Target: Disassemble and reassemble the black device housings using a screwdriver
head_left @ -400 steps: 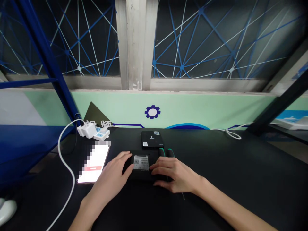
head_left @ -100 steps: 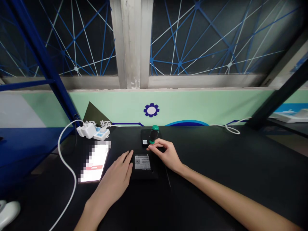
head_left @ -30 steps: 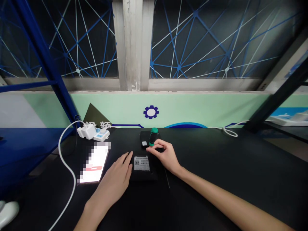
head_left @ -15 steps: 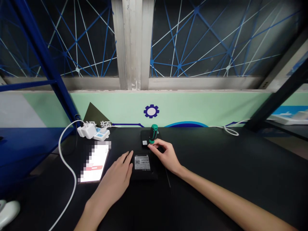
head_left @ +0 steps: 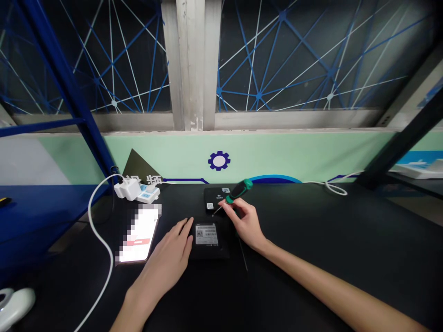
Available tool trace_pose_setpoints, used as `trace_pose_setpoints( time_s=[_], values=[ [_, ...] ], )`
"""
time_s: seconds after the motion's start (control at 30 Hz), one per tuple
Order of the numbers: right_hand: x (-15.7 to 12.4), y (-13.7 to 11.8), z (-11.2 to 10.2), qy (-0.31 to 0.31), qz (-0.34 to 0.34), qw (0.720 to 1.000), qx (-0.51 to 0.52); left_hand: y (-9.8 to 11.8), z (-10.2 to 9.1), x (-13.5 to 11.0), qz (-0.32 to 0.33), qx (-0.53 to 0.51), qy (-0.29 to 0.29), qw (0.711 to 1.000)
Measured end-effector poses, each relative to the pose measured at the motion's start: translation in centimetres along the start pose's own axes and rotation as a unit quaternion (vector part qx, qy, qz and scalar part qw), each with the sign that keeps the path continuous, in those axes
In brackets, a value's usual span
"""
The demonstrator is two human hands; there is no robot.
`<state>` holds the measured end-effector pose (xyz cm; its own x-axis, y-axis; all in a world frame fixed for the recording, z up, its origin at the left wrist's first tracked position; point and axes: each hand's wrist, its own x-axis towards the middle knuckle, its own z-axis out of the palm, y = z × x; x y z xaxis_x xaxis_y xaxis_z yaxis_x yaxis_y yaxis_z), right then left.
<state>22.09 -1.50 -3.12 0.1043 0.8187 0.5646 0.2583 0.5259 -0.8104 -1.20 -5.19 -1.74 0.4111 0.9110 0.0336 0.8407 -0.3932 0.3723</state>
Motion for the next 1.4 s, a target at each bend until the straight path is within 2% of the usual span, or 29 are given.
trace_pose_setpoints(
  time_s=[0.13,0.33,0.53,0.73,1.03,1.4],
  values=[
    [0.0,0.0,-0.2,-0.002,0.022,0.999,0.031,-0.1,0.1,-0.1,0.004,-0.012,0.017,1.0],
    [-0.1,-1.0,-0.8,-0.095,0.016,0.995,0.011,-0.3,0.3,-0.1,0.04,-0.015,0.044,0.998],
    [-0.3,-1.2,-1.3,-0.16,0.0,0.986,0.053,-0.3,0.3,-0.1,0.055,-0.018,0.04,0.998],
    [-0.3,-1.3,-0.8,-0.144,0.092,0.975,0.142,-0.2,0.2,0.0,0.059,-0.022,0.035,0.997],
    [-0.3,-1.6,-0.7,-0.138,0.007,0.99,0.019,0.1,0.0,0.0,0.048,-0.014,0.008,0.999],
    [-0.4,-1.6,-0.6,-0.118,0.026,0.992,0.042,0.3,-0.2,-0.3,0.048,-0.032,0.011,0.998]
  ],
)
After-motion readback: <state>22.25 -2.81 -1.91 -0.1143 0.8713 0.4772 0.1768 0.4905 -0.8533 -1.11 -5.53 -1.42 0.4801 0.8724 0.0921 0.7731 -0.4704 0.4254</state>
